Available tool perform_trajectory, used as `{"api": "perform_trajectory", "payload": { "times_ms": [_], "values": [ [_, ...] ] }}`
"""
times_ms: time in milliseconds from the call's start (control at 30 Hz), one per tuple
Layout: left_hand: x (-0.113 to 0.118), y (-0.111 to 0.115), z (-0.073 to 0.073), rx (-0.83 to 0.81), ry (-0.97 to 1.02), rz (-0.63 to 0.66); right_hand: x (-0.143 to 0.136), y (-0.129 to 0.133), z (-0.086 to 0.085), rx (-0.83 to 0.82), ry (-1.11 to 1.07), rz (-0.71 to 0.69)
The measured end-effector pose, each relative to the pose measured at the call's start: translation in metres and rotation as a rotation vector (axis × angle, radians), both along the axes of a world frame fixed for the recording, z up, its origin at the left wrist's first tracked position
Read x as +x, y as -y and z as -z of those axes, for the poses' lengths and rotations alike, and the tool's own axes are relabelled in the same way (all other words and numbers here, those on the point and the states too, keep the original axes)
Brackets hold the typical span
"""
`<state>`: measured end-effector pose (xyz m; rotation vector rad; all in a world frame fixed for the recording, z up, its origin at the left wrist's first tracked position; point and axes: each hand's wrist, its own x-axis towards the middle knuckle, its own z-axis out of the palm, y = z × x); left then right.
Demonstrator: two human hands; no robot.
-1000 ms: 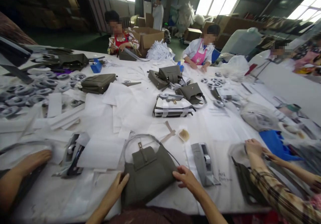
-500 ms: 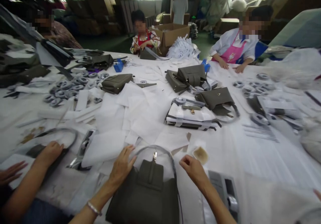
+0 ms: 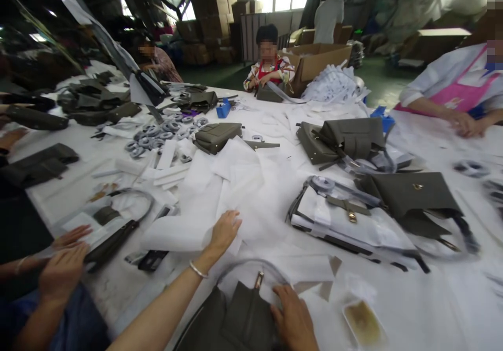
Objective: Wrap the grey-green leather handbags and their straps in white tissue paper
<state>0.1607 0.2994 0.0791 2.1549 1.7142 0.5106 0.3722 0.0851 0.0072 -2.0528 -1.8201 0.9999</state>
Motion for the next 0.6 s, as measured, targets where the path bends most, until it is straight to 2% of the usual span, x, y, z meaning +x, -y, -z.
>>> {"api": "perform_trajectory", "payload": {
  "times_ms": [100,200,267,333,433,500,600],
  "values": [
    [-0.008,-0.019,-0.008,0.054,0.079,-0.019,-0.002,-0.002,-0.002,0.018,0.024,0.005],
    [-0.008,-0.034,-0.015,0.08,0.167,0.016,-0.002,-0.011,-0.02,-0.038,-0.08,0.05],
    [-0.002,-0.034,-0.015,0.074,0.225,0.07,0.007,-0.02,-0.032,-0.066,-0.205,0.134],
    [0.007,-0.023,-0.01,0.058,0.281,0.162,0.023,-0.027,-0.038,0.01,-0.233,0.273],
    [0.024,0.008,0.002,-0.012,0.299,0.387,0.055,-0.036,-0.038,0.264,0.006,0.385],
    [0.038,0.032,0.012,-0.108,0.235,0.538,0.073,-0.043,-0.034,0.322,0.214,0.337],
    [0.062,0.059,0.026,-0.242,0.091,0.647,0.086,-0.06,-0.033,0.181,0.426,0.142]
  ]
}}
